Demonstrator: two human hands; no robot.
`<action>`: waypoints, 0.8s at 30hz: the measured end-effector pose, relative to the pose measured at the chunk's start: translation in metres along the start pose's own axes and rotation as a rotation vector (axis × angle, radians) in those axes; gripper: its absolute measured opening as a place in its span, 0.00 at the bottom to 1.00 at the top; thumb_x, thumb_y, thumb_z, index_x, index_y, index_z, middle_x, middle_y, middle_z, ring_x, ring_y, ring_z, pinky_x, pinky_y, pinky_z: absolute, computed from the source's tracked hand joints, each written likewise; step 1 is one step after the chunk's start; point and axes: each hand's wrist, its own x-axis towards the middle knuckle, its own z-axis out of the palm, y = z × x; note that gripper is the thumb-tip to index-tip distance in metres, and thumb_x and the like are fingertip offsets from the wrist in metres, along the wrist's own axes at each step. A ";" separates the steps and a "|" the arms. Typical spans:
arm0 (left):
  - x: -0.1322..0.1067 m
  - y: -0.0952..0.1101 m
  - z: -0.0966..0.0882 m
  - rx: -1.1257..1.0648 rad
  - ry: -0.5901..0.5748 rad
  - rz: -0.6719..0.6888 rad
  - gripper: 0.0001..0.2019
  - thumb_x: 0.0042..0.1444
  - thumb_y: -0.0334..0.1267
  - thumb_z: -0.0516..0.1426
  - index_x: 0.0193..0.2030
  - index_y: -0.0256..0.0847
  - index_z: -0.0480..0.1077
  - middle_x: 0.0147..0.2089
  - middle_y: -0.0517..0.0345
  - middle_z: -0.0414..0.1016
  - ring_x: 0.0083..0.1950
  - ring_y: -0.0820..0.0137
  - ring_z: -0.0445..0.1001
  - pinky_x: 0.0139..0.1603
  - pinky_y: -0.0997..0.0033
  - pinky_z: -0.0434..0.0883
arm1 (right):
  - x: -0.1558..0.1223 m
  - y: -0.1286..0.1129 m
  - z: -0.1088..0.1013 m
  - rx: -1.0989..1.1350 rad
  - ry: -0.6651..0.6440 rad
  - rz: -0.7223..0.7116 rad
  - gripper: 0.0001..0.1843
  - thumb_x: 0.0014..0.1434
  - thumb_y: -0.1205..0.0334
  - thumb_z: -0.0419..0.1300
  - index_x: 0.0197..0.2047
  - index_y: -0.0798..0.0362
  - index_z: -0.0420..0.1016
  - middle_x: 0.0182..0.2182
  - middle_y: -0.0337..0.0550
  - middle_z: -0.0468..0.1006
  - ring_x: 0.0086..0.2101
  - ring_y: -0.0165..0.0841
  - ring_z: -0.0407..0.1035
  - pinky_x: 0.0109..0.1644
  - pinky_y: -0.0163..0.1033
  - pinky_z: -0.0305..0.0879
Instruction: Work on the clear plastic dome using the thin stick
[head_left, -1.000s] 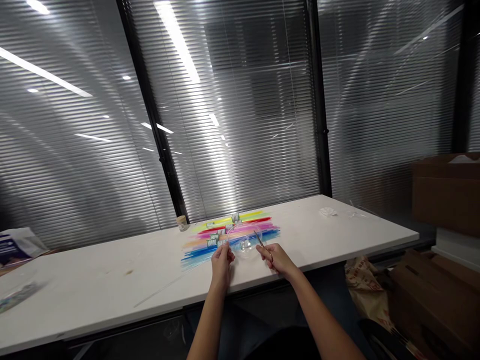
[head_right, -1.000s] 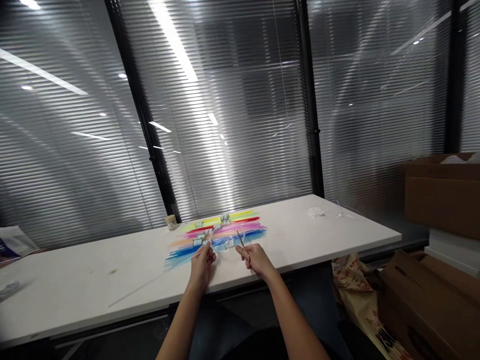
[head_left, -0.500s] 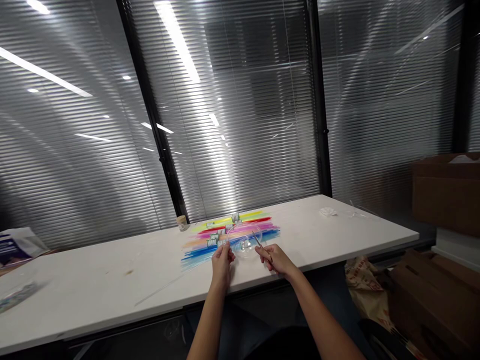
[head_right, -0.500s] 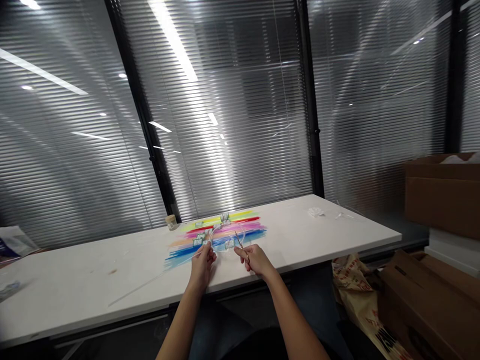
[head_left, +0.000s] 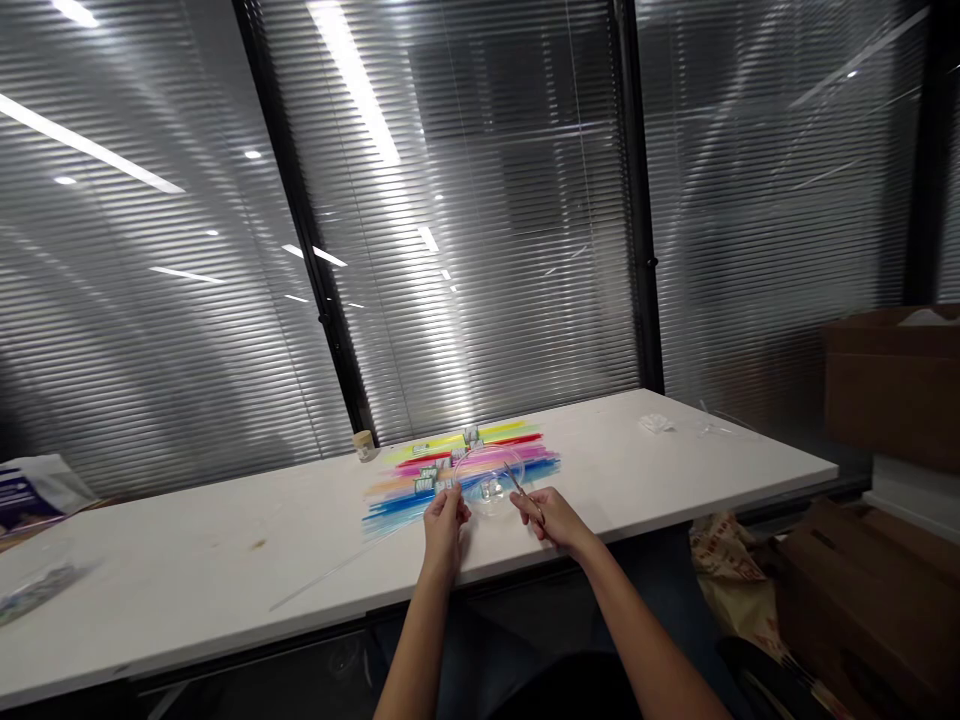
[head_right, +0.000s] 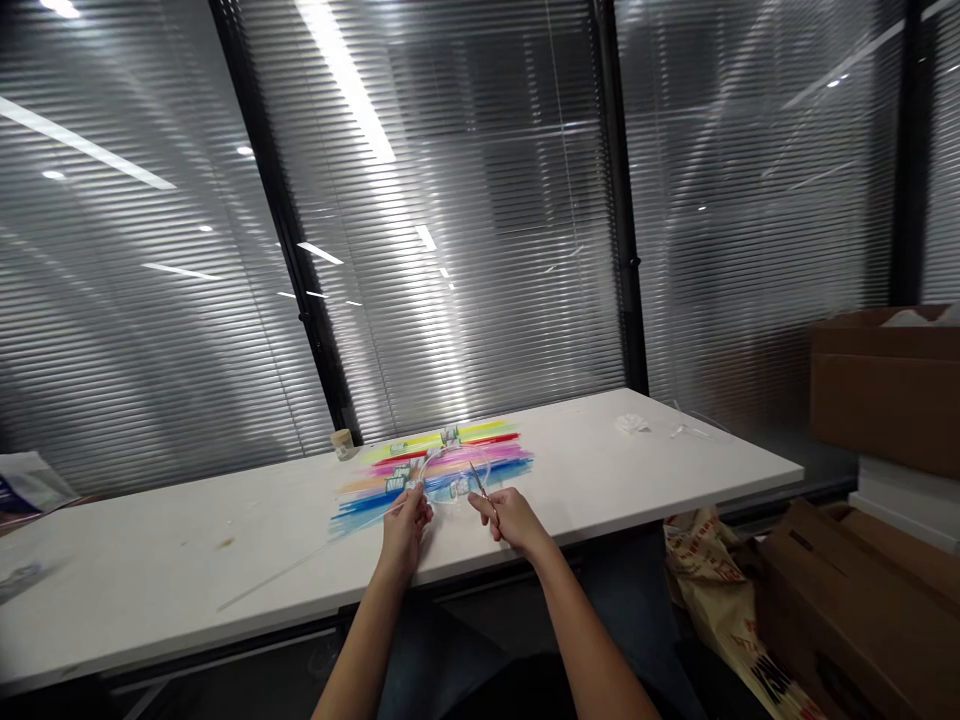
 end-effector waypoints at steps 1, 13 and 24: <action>0.000 0.000 0.000 0.000 0.000 0.002 0.22 0.41 0.53 0.66 0.21 0.39 0.62 0.19 0.66 0.60 0.22 0.77 0.60 0.25 0.76 0.60 | 0.000 0.000 0.000 0.002 -0.001 0.003 0.29 0.54 0.37 0.58 0.19 0.54 0.64 0.08 0.32 0.60 0.10 0.22 0.46 0.16 0.31 0.42; 0.000 0.000 0.000 0.009 0.001 -0.007 0.22 0.42 0.53 0.66 0.21 0.39 0.62 0.19 0.66 0.60 0.22 0.77 0.60 0.25 0.77 0.60 | -0.002 -0.003 0.000 0.013 -0.007 -0.002 0.29 0.53 0.37 0.60 0.18 0.54 0.64 0.07 0.32 0.60 0.09 0.21 0.47 0.15 0.31 0.42; 0.001 -0.003 -0.002 0.004 -0.008 -0.006 0.22 0.43 0.52 0.66 0.21 0.39 0.61 0.19 0.66 0.59 0.23 0.77 0.59 0.25 0.77 0.59 | 0.000 -0.001 0.000 0.028 0.007 -0.004 0.28 0.53 0.38 0.59 0.18 0.54 0.64 0.07 0.31 0.59 0.09 0.21 0.48 0.15 0.31 0.43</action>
